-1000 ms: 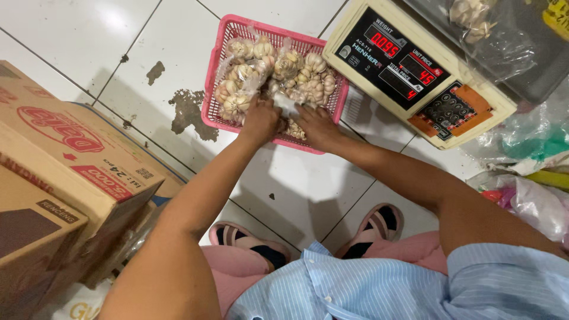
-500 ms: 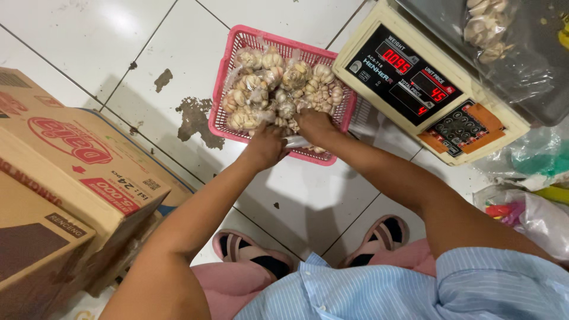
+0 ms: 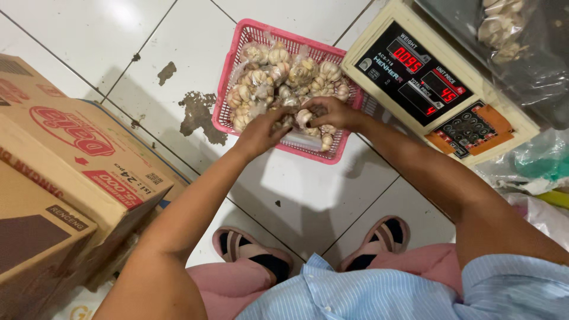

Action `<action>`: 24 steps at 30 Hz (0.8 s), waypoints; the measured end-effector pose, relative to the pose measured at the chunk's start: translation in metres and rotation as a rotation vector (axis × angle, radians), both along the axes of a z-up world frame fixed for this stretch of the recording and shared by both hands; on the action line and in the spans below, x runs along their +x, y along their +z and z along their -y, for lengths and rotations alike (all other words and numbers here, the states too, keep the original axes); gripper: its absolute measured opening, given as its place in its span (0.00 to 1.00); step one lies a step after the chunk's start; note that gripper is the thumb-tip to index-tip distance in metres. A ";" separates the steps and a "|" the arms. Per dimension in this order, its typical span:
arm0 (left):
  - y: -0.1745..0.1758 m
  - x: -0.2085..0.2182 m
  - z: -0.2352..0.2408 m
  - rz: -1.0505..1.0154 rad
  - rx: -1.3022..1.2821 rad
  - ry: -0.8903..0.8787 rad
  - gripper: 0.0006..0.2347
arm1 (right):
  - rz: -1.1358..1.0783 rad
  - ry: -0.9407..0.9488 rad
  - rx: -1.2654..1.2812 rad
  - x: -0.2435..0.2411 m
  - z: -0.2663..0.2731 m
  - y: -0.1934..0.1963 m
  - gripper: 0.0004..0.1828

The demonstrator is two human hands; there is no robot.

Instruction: The person weighs garlic bulbs on a digital scale, portioning them into small plastic bags and adding or removing bulbs from a basket to reach a target weight.

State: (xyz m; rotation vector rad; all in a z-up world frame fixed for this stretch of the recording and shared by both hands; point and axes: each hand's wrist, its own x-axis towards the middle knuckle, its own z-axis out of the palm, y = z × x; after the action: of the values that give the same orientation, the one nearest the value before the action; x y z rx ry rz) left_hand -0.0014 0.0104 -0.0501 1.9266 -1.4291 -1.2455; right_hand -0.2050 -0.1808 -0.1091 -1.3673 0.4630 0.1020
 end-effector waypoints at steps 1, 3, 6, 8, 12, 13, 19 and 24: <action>-0.001 -0.003 0.009 -0.138 -0.096 0.040 0.21 | 0.027 0.002 0.008 0.001 0.000 0.009 0.28; -0.016 -0.010 0.023 -0.418 -0.266 0.119 0.20 | 0.114 -0.007 -0.115 0.000 -0.013 0.027 0.28; -0.031 -0.009 0.040 -0.772 -0.115 0.231 0.21 | 0.235 -0.045 -0.622 0.004 -0.031 0.061 0.30; -0.028 -0.005 0.036 -0.758 -0.039 0.278 0.21 | 0.203 -0.063 -1.056 0.003 -0.040 0.081 0.29; -0.013 -0.007 0.038 -0.976 -0.087 0.369 0.23 | 0.259 -0.207 -0.995 -0.002 -0.042 0.097 0.28; -0.009 -0.008 0.039 -1.002 -0.058 0.350 0.22 | 0.199 -0.190 -0.922 -0.005 -0.040 0.099 0.28; 0.014 -0.020 0.054 -0.758 0.124 0.215 0.19 | 0.091 -0.170 -0.912 -0.030 -0.039 0.134 0.27; 0.059 -0.048 0.070 -0.680 0.125 0.141 0.16 | -0.091 -0.084 -0.726 -0.066 -0.032 0.178 0.28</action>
State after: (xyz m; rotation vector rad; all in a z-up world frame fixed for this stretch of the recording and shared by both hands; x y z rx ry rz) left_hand -0.0494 -0.0596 0.0093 1.4196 -0.8647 -1.7241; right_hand -0.2709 -0.1483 0.0685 -2.0555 0.6689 -0.0847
